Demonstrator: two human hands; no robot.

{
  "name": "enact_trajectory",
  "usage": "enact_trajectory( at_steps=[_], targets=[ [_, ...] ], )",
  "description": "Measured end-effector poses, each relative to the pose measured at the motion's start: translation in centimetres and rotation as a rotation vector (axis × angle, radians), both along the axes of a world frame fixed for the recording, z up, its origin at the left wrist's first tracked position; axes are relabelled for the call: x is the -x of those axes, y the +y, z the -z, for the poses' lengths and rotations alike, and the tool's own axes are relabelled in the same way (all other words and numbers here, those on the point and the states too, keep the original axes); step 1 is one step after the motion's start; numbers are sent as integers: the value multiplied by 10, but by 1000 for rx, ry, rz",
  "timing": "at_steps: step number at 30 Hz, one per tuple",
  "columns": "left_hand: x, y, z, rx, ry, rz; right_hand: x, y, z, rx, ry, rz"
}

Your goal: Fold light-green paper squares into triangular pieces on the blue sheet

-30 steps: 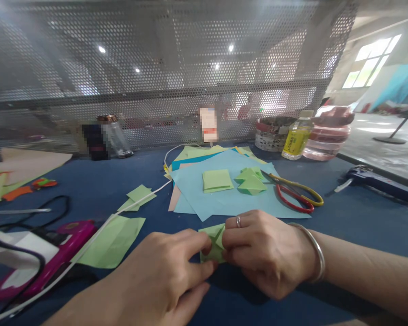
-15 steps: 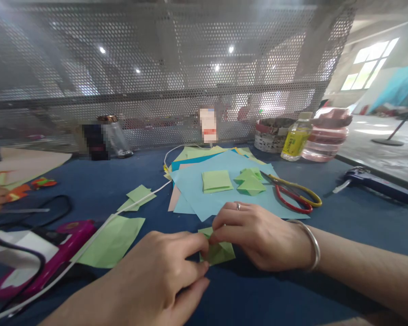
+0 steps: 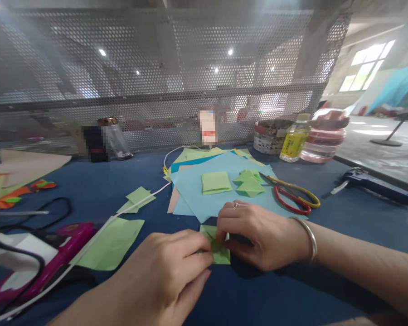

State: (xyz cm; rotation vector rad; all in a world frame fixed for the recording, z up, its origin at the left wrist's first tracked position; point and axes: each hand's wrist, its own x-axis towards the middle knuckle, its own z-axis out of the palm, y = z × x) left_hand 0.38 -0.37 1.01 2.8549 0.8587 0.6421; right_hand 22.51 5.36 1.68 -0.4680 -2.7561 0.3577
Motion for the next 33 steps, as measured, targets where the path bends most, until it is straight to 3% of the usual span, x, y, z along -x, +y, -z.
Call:
enact_trajectory(
  at_steps=[12,33],
  targets=[
    [2,1,0,31,53,-44,4,-8,4,50,43,-8],
    [1,0,-4,72,23,2,1,-1,4,103,59,-101]
  ],
)
